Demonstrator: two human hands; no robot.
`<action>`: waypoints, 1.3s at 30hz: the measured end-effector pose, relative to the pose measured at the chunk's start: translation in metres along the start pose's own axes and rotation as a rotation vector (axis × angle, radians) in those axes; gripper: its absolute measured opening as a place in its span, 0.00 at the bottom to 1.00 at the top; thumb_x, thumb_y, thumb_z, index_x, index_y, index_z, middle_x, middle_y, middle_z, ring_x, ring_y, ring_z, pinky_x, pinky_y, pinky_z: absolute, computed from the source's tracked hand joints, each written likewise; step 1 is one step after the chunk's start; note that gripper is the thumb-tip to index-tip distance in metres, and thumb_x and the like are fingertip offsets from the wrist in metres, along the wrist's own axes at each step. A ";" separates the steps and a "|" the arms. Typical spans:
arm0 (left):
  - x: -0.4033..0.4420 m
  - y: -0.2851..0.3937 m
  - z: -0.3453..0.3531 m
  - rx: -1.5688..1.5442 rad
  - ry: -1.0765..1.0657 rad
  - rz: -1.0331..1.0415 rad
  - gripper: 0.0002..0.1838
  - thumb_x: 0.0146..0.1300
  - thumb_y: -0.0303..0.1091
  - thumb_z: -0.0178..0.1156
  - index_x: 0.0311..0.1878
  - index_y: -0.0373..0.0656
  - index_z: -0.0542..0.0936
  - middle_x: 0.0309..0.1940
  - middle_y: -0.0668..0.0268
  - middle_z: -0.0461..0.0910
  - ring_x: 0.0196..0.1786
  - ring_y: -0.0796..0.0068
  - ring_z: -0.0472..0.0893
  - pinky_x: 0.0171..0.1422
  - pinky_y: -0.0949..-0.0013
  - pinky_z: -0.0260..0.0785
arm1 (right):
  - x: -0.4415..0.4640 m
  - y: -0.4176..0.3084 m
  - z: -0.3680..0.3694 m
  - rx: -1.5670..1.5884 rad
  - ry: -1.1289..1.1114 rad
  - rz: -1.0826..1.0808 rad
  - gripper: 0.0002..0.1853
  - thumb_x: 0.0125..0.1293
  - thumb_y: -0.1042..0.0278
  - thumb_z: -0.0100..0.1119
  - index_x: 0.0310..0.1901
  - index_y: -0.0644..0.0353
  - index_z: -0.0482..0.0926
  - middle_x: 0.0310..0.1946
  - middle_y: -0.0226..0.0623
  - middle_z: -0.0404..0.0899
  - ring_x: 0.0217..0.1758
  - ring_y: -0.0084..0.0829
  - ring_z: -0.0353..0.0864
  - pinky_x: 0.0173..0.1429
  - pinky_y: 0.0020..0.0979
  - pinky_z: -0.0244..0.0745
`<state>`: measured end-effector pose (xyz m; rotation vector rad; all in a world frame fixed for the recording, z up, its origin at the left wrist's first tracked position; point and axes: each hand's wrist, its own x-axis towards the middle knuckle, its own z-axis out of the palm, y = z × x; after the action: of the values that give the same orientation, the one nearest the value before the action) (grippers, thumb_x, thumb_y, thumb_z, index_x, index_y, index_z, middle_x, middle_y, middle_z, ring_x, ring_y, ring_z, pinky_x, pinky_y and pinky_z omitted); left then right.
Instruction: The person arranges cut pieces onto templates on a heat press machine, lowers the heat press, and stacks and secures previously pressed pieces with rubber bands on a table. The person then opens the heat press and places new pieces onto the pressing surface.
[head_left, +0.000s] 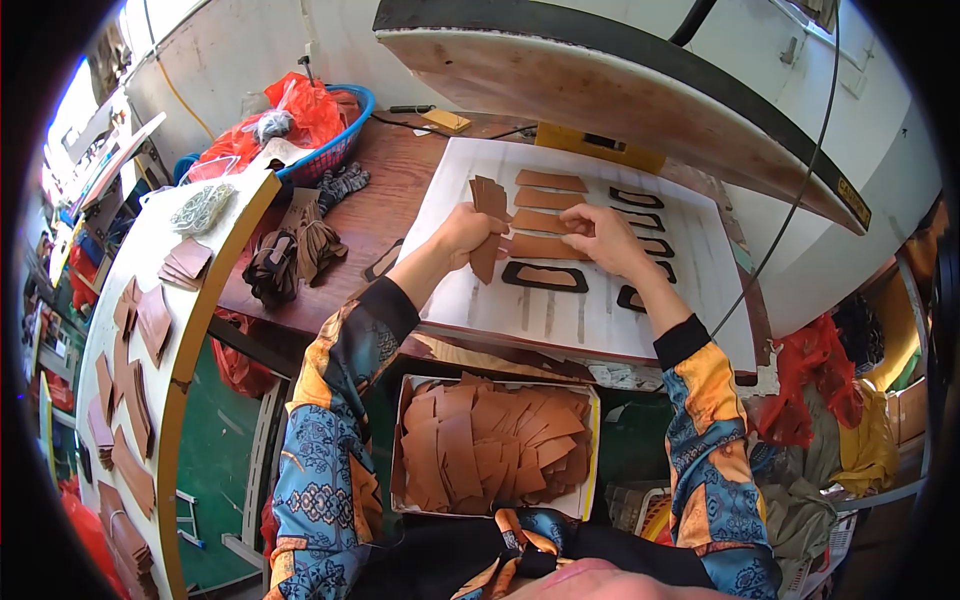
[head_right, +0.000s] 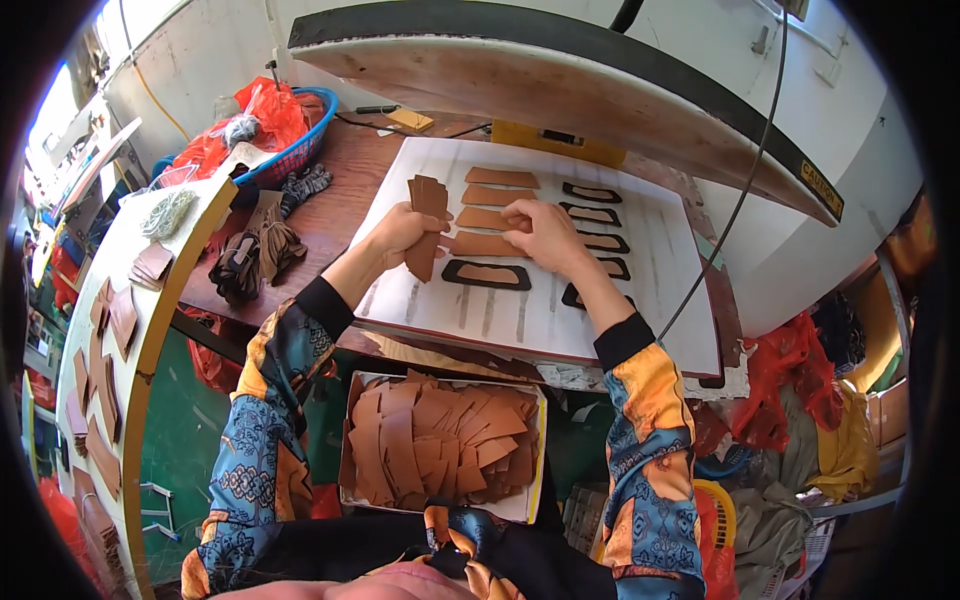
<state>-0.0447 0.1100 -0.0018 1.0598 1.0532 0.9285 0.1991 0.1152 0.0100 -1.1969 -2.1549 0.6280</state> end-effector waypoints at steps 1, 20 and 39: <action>-0.004 0.001 -0.002 -0.037 -0.014 0.020 0.15 0.60 0.21 0.55 0.51 0.29 0.73 0.44 0.54 0.77 0.40 0.59 0.83 0.34 0.65 0.78 | -0.001 -0.016 0.000 0.054 -0.003 0.011 0.16 0.53 0.72 0.64 0.46 0.64 0.79 0.37 0.41 0.81 0.41 0.35 0.81 0.46 0.33 0.75; -0.064 0.007 0.026 -0.191 -0.313 0.098 0.13 0.62 0.26 0.59 0.49 0.35 0.75 0.42 0.57 0.79 0.39 0.65 0.83 0.35 0.68 0.79 | -0.030 -0.087 0.015 -0.083 0.408 -0.403 0.06 0.56 0.70 0.64 0.35 0.60 0.81 0.32 0.32 0.79 0.35 0.33 0.79 0.38 0.31 0.75; -0.042 -0.019 -0.006 -0.020 0.066 -0.049 0.14 0.57 0.19 0.56 0.47 0.28 0.73 0.41 0.54 0.75 0.40 0.58 0.83 0.33 0.61 0.80 | -0.047 0.005 0.015 0.507 0.108 0.498 0.07 0.60 0.73 0.64 0.37 0.66 0.79 0.26 0.31 0.78 0.24 0.18 0.75 0.26 0.19 0.74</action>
<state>-0.0588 0.0671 -0.0124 0.9878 1.1176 0.9385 0.2114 0.0750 -0.0163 -1.4291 -1.4713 1.2043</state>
